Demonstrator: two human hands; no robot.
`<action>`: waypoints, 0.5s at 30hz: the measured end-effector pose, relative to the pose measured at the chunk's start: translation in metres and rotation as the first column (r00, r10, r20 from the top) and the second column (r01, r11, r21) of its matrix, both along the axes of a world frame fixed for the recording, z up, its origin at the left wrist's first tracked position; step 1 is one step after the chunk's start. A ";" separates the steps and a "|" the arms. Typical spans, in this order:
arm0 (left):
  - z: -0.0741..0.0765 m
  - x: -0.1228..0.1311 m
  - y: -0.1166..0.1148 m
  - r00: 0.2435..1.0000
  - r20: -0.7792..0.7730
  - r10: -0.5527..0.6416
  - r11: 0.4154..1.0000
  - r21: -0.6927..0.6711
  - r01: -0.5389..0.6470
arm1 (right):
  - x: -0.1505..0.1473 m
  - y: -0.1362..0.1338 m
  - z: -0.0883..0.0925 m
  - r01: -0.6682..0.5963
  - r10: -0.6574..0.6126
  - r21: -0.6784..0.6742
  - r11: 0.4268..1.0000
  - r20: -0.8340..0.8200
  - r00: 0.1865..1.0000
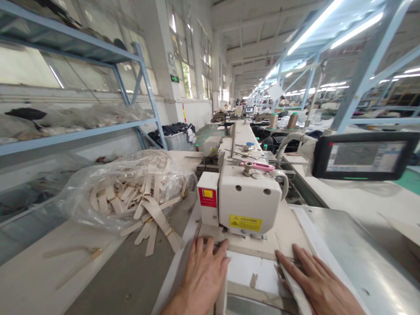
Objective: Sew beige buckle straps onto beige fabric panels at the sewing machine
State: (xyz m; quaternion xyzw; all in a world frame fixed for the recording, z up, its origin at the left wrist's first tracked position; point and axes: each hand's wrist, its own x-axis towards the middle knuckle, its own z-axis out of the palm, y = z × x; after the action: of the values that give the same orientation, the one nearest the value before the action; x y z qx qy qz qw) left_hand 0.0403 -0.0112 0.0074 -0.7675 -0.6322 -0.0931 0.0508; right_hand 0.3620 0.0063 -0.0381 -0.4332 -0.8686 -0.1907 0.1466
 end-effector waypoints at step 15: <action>-0.009 -0.008 0.013 0.982 0.087 -0.168 0.985 -0.013 0.169 | -0.013 -0.004 0.007 0.103 -0.108 -0.226 0.969 -0.011 0.994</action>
State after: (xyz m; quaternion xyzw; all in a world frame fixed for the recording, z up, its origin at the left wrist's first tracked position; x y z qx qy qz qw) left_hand 0.0327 0.0015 -0.0015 -0.8141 -0.5674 -0.1235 0.0078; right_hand 0.3493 0.0026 -0.0315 -0.4947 -0.8587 -0.0936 0.0961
